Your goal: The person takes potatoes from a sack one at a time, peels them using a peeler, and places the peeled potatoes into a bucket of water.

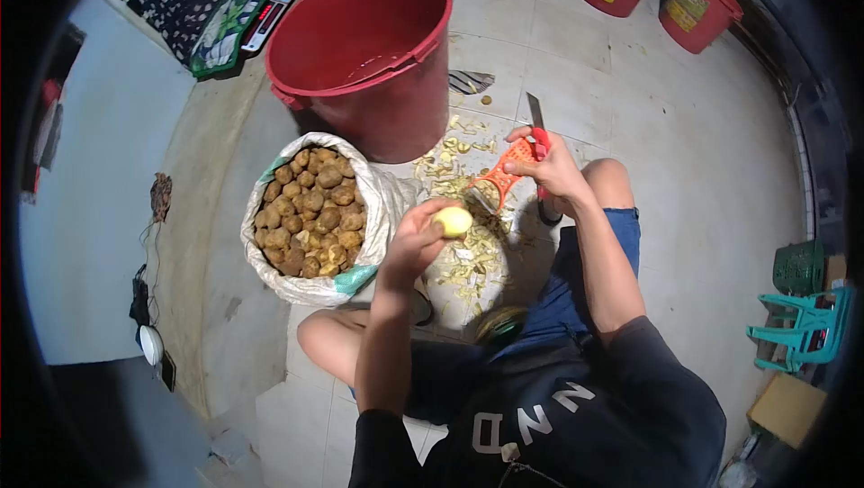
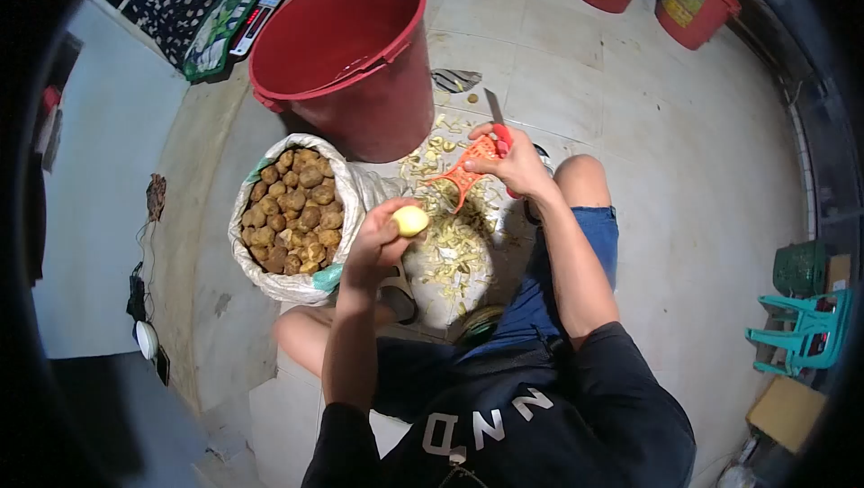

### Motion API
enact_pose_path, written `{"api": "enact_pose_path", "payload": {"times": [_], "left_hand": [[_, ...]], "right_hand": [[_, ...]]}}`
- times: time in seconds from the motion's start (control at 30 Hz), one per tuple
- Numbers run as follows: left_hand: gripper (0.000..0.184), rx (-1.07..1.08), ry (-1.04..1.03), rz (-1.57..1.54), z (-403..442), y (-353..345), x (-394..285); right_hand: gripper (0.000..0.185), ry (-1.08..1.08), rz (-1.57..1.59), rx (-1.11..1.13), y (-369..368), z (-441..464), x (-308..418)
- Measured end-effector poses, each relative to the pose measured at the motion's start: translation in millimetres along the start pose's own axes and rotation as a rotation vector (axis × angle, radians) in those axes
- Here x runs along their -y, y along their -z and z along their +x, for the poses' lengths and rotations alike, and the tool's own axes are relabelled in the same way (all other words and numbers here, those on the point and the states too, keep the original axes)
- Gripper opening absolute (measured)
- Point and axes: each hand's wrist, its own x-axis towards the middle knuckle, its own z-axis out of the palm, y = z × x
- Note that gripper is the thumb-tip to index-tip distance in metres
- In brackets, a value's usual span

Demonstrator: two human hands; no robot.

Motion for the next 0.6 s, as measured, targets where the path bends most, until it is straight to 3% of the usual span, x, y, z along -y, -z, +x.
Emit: {"api": "enact_pose_path", "payload": {"times": [0.07, 0.13, 0.2, 0.3, 0.43, 0.6], "left_hand": [[0.042, 0.059, 0.035, 0.079, 30, 20, -12], [0.037, -0.219, -0.022, -0.046, 73, 24, -51], [0.046, -0.294, -0.282, -0.349, 103, 18, -100], [0.048, -0.475, -0.433, -0.321, 127, 25, -123], [0.026, -0.519, -0.239, 0.036, 118, 48, -89], [0.024, -0.804, -0.104, 0.337, 68, 121, -46]], "right_hand": [[0.042, -0.023, 0.016, -0.013, 4, 0, -2], [0.041, -0.042, -0.019, -0.022, 7, -2, -1], [0.039, -0.073, -0.102, -0.047, 9, -5, 1], [0.038, -0.091, -0.102, -0.098, 9, -10, 10], [0.039, -0.084, -0.099, -0.099, 9, -5, 1], [0.043, -0.133, -0.239, -0.061, 6, -3, -3]]}}
